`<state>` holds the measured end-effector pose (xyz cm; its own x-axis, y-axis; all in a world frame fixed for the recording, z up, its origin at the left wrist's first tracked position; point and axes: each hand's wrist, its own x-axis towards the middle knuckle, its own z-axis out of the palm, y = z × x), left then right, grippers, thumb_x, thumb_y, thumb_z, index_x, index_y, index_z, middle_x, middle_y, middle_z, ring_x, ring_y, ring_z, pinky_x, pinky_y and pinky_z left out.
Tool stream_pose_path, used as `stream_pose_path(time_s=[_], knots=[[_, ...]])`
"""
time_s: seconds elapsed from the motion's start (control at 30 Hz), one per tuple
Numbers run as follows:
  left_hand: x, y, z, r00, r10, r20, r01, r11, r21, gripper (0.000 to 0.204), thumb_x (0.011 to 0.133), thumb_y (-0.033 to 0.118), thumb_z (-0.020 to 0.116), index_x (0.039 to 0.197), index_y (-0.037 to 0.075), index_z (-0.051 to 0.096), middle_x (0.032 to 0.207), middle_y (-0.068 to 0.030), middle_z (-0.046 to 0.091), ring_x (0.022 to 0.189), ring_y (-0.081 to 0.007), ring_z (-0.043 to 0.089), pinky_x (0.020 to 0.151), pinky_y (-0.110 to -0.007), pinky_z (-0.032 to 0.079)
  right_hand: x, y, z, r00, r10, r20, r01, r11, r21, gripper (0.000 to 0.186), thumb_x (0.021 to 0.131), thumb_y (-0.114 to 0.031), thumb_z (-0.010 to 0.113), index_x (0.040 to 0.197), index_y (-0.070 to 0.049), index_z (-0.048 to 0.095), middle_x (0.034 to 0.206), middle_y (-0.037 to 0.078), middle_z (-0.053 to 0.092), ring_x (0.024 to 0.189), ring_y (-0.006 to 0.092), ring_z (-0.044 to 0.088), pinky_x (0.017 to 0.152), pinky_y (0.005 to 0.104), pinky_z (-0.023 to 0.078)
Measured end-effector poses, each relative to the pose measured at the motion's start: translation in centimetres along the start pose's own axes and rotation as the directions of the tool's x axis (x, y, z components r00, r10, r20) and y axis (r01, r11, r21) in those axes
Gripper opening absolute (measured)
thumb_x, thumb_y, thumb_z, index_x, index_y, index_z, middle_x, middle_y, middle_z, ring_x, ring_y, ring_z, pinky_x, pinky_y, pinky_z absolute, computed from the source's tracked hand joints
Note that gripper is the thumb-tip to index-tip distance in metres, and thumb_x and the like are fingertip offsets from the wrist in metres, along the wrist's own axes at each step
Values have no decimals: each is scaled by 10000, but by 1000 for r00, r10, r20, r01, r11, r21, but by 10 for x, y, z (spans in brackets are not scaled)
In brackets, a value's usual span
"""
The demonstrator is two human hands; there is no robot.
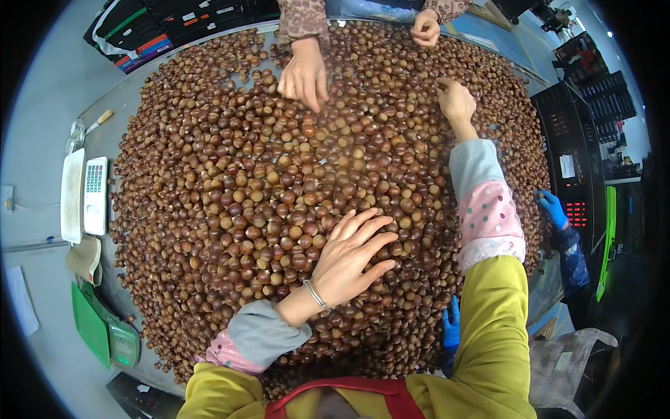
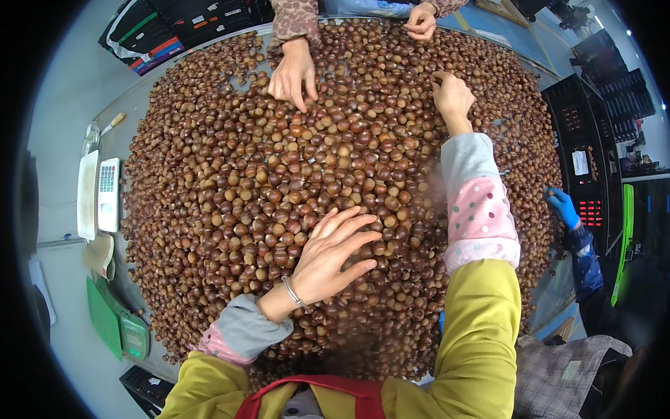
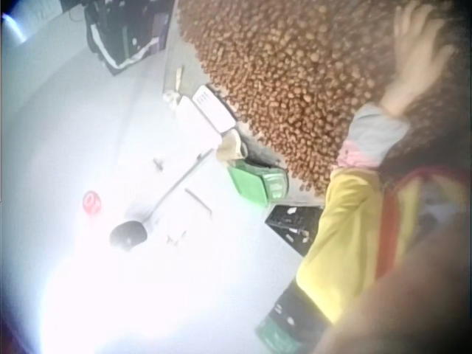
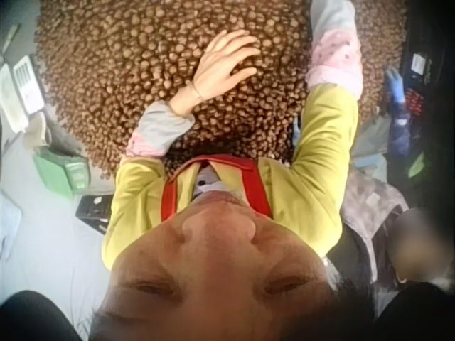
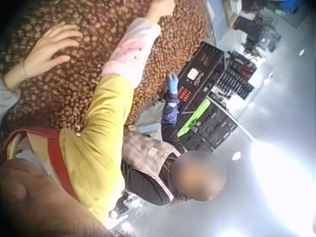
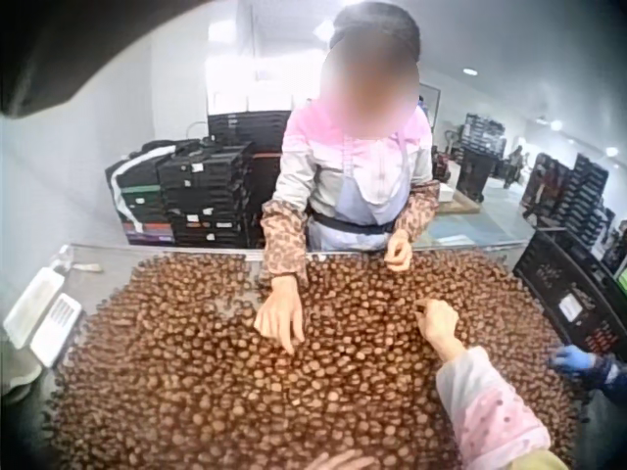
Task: The person sorts a large pile of chestnuts on a metal table by hand, picking up individual nuts and moving them across the surface. Another worker wearing blue gloves also sorts chestnuts nearby. The camera wearer repeatedly picks, inspects, and places chestnuts without using tools.
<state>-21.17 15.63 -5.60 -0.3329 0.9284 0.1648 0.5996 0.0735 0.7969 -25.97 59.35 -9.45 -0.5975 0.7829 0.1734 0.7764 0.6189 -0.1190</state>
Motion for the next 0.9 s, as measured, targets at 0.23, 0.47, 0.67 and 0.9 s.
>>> stream_pose_path(time_s=[0.23,0.47,0.67,0.9], knots=[[-2,-2,3,1000,16,-24,-16,1000,19,422,955,332,732,1316,120,679,1509,-92,560,1473,-341,428,1257,-535,287,-33,5,-6,970,234,71,-149,334,931,325,985,-312,760,1131,-22,745,954,34,740,769,131,645,718,284,504],[-3,-5,7,1000,9,-18,-9,999,34,425,974,387,694,1314,133,679,1512,-84,547,1488,-334,401,1262,-521,287,-184,-34,-84,879,-99,466,-403,-677,616,230,1098,-288,535,1114,-100,667,940,64,685,677,116,515,532,244,385],[-4,-7,10,999,22,-37,-21,999,38,436,976,407,685,1304,119,683,1490,-96,557,1486,-332,401,1264,-523,276,-194,-105,-78,875,-281,394,-475,-342,811,402,1134,-318,512,808,-96,592,769,10,559,612,107,433,530,261,334],[-5,-8,11,998,13,-54,-12,1000,20,455,961,371,704,1289,58,671,1445,-161,562,1455,-384,409,1251,-529,288,-167,-166,-41,751,-643,-154,653,686,322,238,891,-179,761,1124,-134,779,916,130,770,874,341,736,750,447,575]])
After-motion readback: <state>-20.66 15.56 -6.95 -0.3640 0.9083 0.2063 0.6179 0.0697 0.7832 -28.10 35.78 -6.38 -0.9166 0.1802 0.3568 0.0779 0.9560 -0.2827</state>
